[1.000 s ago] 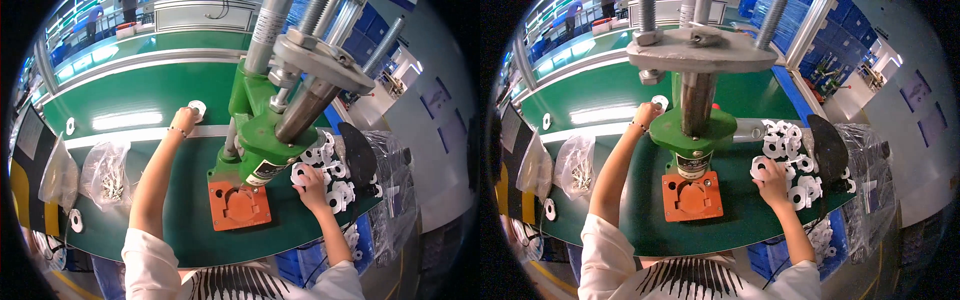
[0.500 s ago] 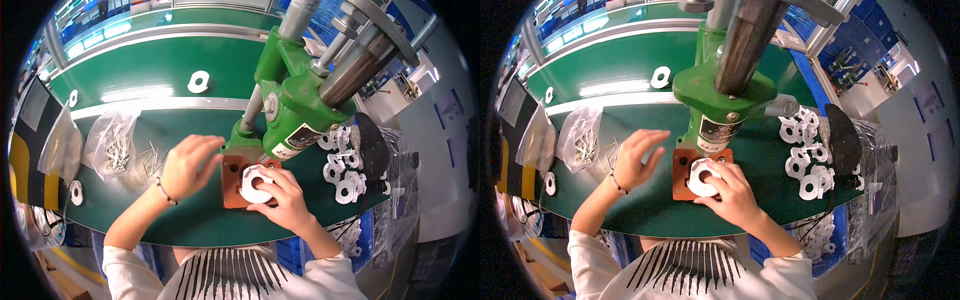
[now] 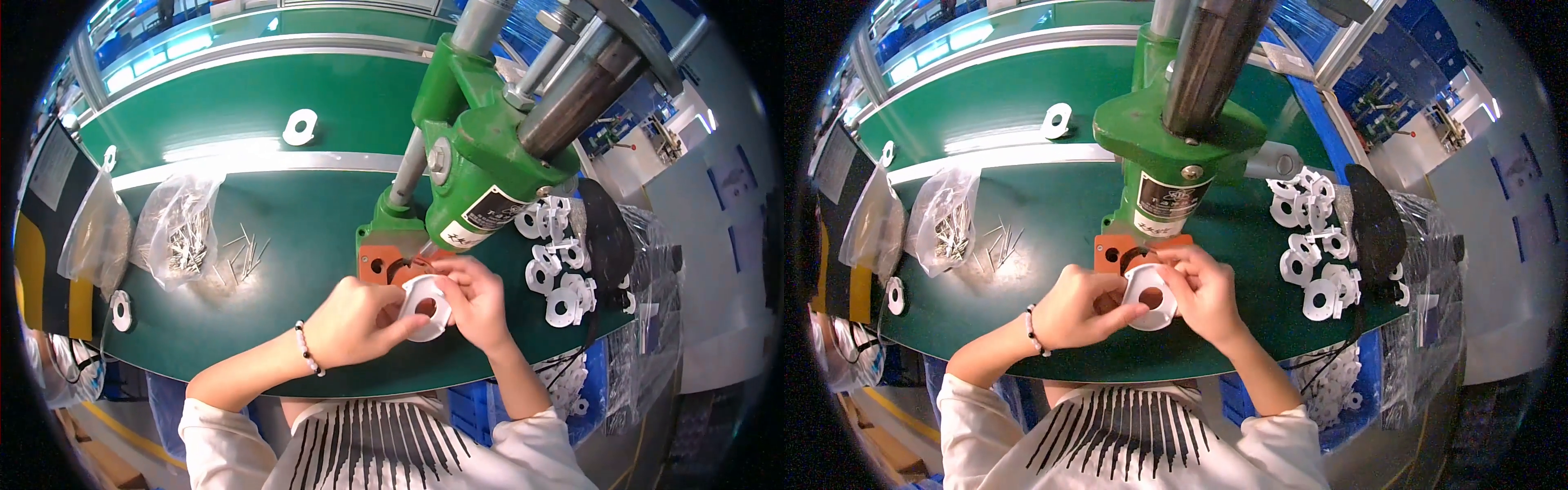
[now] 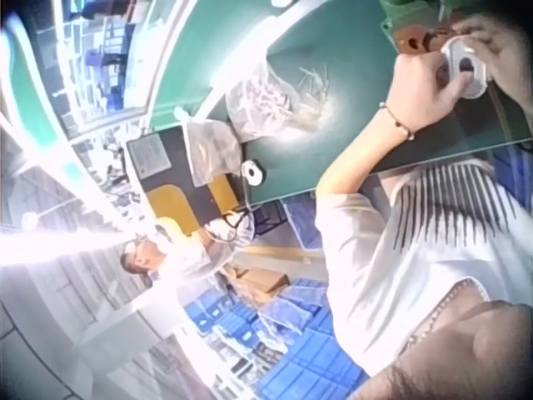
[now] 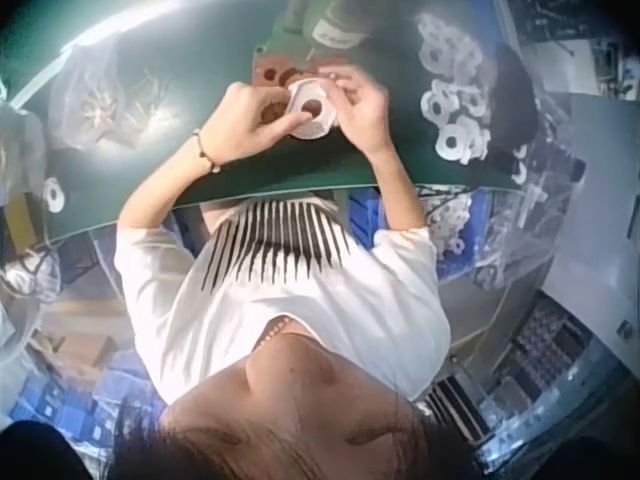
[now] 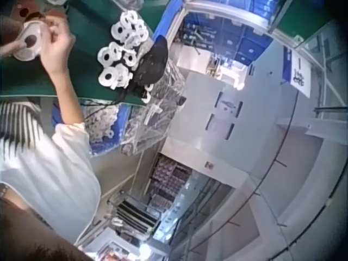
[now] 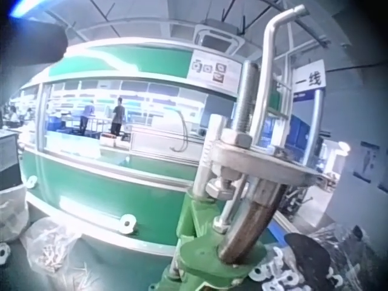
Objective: The person repeatedly places a plastic piece into a fixture, inserts a metal pin by hand, operates a manual press lever to press the pin in, and removes the assembled piece.
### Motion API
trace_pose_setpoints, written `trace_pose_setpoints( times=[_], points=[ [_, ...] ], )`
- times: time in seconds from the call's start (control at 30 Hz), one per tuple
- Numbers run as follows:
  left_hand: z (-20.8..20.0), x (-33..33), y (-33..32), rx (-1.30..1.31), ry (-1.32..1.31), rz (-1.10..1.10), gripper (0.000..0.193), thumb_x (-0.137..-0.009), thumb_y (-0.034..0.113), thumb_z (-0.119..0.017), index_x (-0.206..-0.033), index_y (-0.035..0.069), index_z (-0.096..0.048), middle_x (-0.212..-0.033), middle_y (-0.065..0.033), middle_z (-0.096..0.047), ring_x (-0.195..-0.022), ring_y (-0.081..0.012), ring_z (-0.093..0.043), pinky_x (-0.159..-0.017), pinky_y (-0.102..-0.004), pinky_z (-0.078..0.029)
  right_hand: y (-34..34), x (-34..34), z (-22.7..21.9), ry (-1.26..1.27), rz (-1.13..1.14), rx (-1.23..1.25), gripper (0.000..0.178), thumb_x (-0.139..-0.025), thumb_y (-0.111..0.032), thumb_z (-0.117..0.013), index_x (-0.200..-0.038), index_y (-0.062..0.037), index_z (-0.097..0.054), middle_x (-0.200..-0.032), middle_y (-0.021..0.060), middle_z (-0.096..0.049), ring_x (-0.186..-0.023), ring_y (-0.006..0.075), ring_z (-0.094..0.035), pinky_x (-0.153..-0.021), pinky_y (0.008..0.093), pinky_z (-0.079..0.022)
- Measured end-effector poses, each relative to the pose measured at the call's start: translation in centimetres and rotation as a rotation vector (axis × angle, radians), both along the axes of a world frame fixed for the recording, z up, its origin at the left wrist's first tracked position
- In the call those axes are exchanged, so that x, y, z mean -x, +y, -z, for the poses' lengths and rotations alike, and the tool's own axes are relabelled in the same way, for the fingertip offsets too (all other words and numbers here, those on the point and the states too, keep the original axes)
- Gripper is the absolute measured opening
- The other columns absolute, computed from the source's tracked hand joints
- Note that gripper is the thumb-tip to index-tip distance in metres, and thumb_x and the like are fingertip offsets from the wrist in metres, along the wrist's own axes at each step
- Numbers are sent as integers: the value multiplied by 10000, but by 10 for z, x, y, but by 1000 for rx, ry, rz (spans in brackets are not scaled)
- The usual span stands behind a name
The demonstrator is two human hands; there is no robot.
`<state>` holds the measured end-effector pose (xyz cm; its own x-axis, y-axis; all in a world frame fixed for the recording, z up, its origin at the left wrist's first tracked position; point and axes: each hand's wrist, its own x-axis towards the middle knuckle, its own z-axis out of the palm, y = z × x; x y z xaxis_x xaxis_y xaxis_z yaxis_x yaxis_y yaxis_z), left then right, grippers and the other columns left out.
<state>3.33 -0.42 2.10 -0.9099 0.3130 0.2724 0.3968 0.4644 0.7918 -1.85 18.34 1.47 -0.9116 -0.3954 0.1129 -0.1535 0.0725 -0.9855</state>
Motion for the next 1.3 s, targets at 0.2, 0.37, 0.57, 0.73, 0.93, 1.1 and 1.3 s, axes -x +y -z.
trace_pose_setpoints(
  times=[0.2, 0.37, 0.57, 0.73, 0.93, 1.1, 1.3],
  points=[
    [-1, -3, 10, 417, 184, -210, 308, -649, 223, -742, -874, 64, -605, -966, -98, -616, -863, -242, -600, -630, -334, -475, -7, 31, 7, 344, -35, -338, 91, -818, -55, -646, -835, 34, -636, -670, 78, -644, -519, 52, -554, -458, 223, -418],
    [23, -2, 14, 460, 521, -96, 331, -680, 224, -678, -945, 43, -595, -1045, -70, -571, -1047, -209, -525, -729, -330, -431, -12, 37, 22, 795, 104, -642, 58, -736, -54, -641, -693, -15, -640, -820, 128, -622, -632, 270, -612, -537, 367, -463],
    [30, 5, 10, 468, 542, -56, 253, -720, 189, -636, -925, 48, -595, -1042, -63, -578, -1045, -205, -533, -732, -311, -427, 9, 21, 10, 946, 152, -515, 182, -684, -72, -711, -849, -43, -641, -1005, 76, -592, -805, 267, -572, -727, 371, -483],
    [26, 6, 9, 331, 430, 23, 226, -740, 127, -609, -952, 50, -612, -1072, -73, -588, -1004, -234, -554, -809, -353, -457, 20, 20, 1, 706, -226, -484, 481, -674, -93, -730, -1130, -46, -582, -1194, 149, -520, -1119, 322, -484, -969, 410, -376],
    [17, 21, -13, 286, 466, 276, 223, -738, 138, -580, -936, 36, -577, -1079, -95, -567, -1102, -287, -492, -907, -367, -436, 22, 29, -14, 702, -526, -518, 681, -593, -148, -803, -1213, -59, -535, -1294, 153, -477, -1139, 342, -481, -995, 419, -365],
    [13, 29, -22, 425, 530, 170, 317, -688, 115, -611, -991, 19, -598, -1205, -117, -541, -1165, -318, -466, -943, -382, -418, 23, -4, -7, 896, -165, -687, 548, -547, -276, -823, -983, -7, -628, -895, 86, -536, -777, 247, -525, -676, 350, -473],
    [16, 12, -7, 379, 440, 143, 384, -694, 160, -650, -1038, -3, -597, -1240, -127, -526, -1145, -288, -504, -929, -407, -404, 8, -35, 4, 908, -11, -832, 544, -627, -282, -784, -1028, 35, -598, -788, 74, -461, -695, 227, -455, -610, 334, -415]
  ],
)
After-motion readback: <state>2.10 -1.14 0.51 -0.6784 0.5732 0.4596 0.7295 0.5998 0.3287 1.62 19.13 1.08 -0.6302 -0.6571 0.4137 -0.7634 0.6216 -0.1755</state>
